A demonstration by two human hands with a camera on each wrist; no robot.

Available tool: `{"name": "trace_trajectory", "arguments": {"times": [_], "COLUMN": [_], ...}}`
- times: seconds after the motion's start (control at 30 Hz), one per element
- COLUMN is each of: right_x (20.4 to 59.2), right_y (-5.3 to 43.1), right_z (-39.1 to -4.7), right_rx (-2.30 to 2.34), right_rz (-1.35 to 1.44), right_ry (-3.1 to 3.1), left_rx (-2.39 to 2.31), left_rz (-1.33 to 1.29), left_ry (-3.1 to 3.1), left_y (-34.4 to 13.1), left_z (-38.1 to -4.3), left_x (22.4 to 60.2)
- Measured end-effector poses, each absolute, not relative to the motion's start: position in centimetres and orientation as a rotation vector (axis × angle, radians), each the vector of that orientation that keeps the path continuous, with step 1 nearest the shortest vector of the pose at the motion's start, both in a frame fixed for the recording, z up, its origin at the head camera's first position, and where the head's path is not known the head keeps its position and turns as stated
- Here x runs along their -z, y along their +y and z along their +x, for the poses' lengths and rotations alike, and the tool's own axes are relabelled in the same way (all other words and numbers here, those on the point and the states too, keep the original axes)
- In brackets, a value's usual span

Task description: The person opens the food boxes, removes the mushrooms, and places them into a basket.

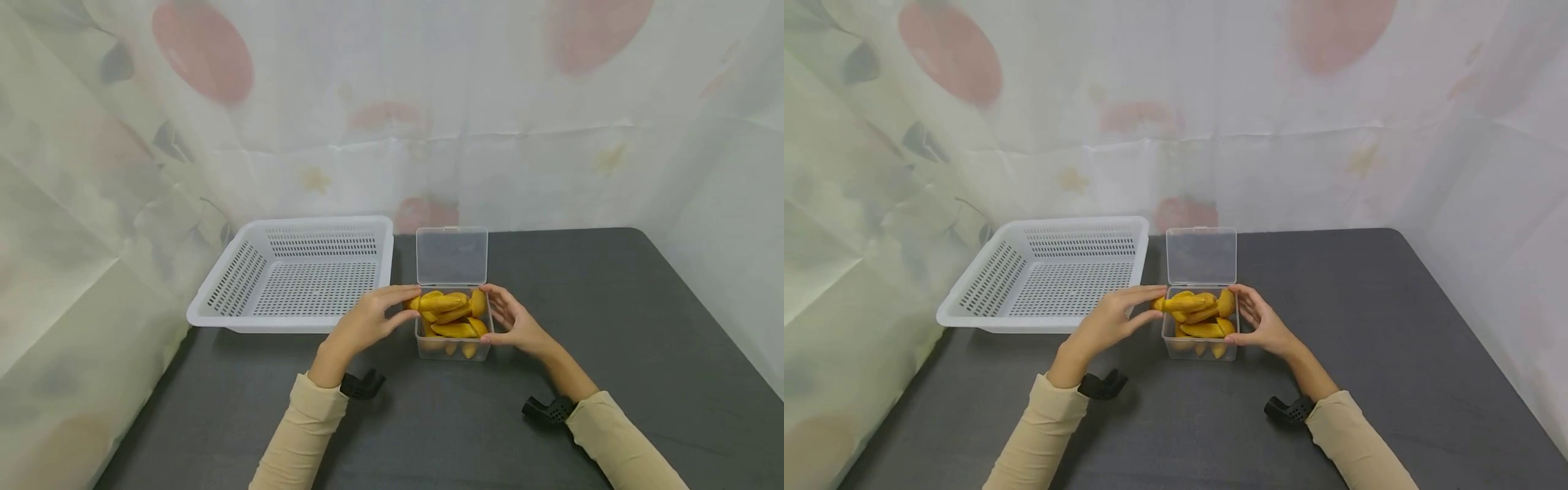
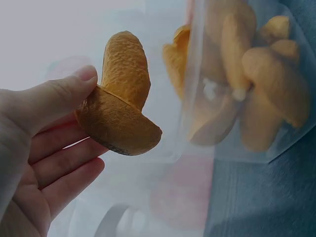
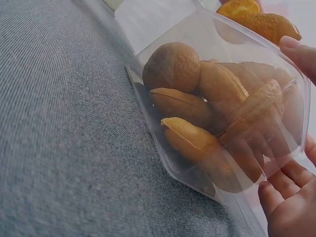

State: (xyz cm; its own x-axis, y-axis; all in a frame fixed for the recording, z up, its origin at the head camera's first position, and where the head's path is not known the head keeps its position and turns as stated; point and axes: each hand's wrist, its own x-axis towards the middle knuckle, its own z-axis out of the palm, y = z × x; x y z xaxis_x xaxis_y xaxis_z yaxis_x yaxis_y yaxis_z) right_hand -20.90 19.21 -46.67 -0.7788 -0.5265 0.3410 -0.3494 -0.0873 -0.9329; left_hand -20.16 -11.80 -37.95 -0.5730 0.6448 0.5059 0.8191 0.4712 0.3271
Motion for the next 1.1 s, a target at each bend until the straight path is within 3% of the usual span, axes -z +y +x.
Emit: {"name": "trace_trajectory", "arguments": {"times": [1.1], "right_x": [46.6], "right_y": [19.2], "right_z": [-20.8], "right_rx": [1.980], "right_rz": [-1.014], "right_ry": [2.044], "left_rx": [0.820], "left_rz": [-0.860], "left_ry": [-2.368], "left_y": [-17.0], "left_z": [-21.4], "left_x": [36.8]}}
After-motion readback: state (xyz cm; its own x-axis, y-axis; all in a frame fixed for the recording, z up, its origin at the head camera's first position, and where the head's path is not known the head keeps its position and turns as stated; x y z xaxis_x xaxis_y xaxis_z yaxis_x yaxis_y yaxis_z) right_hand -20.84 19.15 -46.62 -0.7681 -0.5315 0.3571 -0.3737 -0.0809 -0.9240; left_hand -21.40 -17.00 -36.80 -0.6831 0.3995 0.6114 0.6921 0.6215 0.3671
